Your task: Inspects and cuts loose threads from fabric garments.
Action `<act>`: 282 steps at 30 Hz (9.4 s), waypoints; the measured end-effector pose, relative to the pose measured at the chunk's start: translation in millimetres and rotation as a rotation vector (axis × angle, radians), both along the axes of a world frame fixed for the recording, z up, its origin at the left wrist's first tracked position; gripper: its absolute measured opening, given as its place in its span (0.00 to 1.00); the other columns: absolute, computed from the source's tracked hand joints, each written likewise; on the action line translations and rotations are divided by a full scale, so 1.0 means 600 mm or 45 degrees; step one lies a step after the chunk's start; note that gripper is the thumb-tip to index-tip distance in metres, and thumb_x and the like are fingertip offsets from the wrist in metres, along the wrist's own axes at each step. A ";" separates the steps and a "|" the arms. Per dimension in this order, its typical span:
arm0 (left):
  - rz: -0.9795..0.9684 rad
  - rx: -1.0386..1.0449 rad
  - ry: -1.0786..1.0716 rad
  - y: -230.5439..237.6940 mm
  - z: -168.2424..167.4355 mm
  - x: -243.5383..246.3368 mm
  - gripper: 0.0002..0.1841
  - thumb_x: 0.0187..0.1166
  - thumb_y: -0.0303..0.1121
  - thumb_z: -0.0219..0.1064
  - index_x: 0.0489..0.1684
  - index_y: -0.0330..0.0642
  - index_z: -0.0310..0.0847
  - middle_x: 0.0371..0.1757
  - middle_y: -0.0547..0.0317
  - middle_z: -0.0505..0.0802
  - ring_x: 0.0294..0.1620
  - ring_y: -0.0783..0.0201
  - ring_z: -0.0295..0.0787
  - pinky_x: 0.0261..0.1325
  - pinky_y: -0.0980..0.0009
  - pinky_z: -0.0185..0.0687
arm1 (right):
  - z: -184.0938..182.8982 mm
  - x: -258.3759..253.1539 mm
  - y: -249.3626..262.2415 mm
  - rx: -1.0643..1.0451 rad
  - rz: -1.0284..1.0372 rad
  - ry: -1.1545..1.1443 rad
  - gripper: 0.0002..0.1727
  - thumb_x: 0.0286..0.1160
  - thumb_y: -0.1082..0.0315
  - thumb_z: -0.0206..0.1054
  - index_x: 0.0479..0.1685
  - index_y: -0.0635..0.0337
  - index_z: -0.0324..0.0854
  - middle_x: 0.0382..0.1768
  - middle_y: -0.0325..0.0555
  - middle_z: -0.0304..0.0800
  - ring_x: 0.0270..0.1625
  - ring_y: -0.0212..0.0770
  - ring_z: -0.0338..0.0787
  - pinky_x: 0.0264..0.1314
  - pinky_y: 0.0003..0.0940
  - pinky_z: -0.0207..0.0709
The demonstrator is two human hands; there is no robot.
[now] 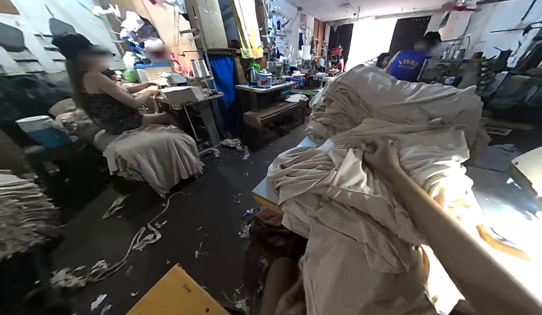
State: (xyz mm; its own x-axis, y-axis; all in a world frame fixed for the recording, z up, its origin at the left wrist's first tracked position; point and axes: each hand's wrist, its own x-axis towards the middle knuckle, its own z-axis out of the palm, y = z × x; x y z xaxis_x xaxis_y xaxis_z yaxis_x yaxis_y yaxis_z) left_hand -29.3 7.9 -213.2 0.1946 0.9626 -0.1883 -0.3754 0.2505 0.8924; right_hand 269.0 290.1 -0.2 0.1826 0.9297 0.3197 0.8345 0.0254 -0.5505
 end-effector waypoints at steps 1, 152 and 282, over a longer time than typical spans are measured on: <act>0.115 0.168 0.330 0.006 -0.010 -0.006 0.24 0.82 0.22 0.57 0.79 0.33 0.69 0.59 0.51 0.90 0.53 0.65 0.90 0.57 0.65 0.88 | 0.002 0.015 0.000 0.079 0.014 0.148 0.22 0.78 0.65 0.71 0.66 0.70 0.81 0.56 0.72 0.88 0.60 0.70 0.88 0.64 0.71 0.75; -0.002 0.610 0.639 0.032 0.139 0.091 0.09 0.77 0.29 0.70 0.40 0.29 0.89 0.56 0.48 0.86 0.58 0.69 0.86 0.60 0.76 0.86 | -0.190 -0.009 -0.392 0.210 1.004 0.190 0.21 0.79 0.47 0.69 0.35 0.59 0.86 0.28 0.42 0.85 0.30 0.29 0.84 0.32 0.24 0.79; 0.176 1.194 0.966 0.143 0.151 0.104 0.07 0.73 0.39 0.74 0.37 0.48 0.95 0.55 0.58 0.90 0.52 0.68 0.87 0.57 0.67 0.85 | -0.131 -0.039 -0.328 -0.160 0.802 0.893 0.14 0.79 0.52 0.68 0.31 0.50 0.89 0.20 0.30 0.83 0.22 0.22 0.79 0.26 0.17 0.73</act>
State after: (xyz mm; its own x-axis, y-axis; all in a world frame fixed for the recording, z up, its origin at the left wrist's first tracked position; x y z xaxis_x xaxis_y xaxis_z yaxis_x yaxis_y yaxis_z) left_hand 33.3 94.0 -122.5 0.2221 0.7901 0.5713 0.3488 -0.6116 0.7102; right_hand 245.6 93.1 -78.8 -0.2517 0.9429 0.2182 0.1660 0.2642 -0.9501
